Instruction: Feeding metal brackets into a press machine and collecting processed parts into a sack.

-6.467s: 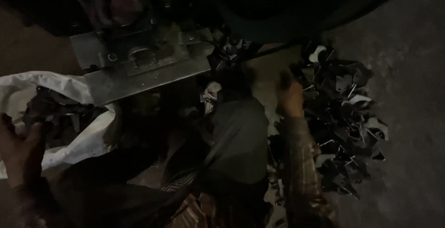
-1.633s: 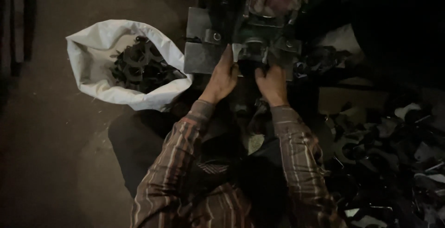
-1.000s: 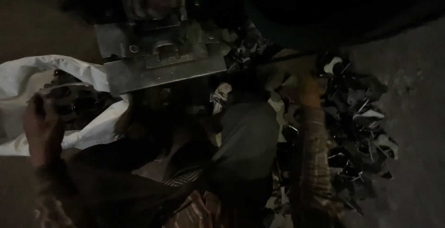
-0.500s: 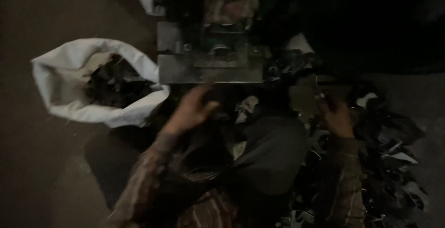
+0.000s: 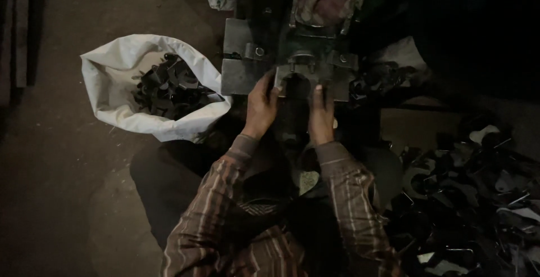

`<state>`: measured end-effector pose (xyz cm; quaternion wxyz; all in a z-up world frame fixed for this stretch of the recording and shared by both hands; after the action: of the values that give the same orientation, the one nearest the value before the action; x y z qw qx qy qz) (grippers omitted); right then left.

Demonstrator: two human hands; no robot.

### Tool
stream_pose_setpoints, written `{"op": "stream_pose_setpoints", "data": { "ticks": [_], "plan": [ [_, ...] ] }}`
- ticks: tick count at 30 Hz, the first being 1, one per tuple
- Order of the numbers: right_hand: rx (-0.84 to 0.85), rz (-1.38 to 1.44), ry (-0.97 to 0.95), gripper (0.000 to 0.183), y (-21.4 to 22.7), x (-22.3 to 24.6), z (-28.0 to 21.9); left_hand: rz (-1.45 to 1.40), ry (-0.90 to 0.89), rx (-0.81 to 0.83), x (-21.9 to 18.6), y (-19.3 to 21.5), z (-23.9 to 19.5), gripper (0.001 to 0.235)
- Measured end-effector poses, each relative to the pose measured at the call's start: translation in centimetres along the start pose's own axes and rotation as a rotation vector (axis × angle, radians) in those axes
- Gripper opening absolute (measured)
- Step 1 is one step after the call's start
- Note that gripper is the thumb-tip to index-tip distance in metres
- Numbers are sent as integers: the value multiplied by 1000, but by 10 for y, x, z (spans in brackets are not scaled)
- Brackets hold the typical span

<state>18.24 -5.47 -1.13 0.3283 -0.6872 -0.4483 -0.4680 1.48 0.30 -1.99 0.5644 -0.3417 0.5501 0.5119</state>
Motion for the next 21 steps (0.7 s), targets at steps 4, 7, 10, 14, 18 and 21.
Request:
{"op": "stream_pose_setpoints", "data": {
  "ticks": [4, 7, 10, 14, 18, 21],
  "plan": [
    [-27, -195, 206, 67, 0, -11, 13, 72, -83, -138, 5, -9, 9, 47],
    [20, -269, 331, 62, 4, -23, 23, 81, -59, -92, 9, -7, 20, 47],
    [26, -339, 350, 60, 0, -19, 16, 111, -97, -60, 11, -2, 22, 49],
    [10, -358, 373, 61, -2, -18, 19, 87, -95, 2, 6, 2, 23, 52],
    [-14, -394, 194, 66, 1, -4, 15, 119, -112, 47, 2, 5, 24, 47],
    [12, -467, 251, 68, 21, 11, -12, 303, -237, 1, 93, 37, 7, 35]
  ]
}}
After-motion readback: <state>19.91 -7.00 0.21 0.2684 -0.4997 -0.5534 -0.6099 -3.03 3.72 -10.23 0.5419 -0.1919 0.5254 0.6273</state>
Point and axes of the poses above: each hand's wrist, its own z-axis towards the middle knuckle, its own y-axis out of the back of the hand, x = y × z, the point moved 1 cm from there along z, towards the middle knuckle, and after that the axes turned 4 degrees about x, right-handed, at the moved point
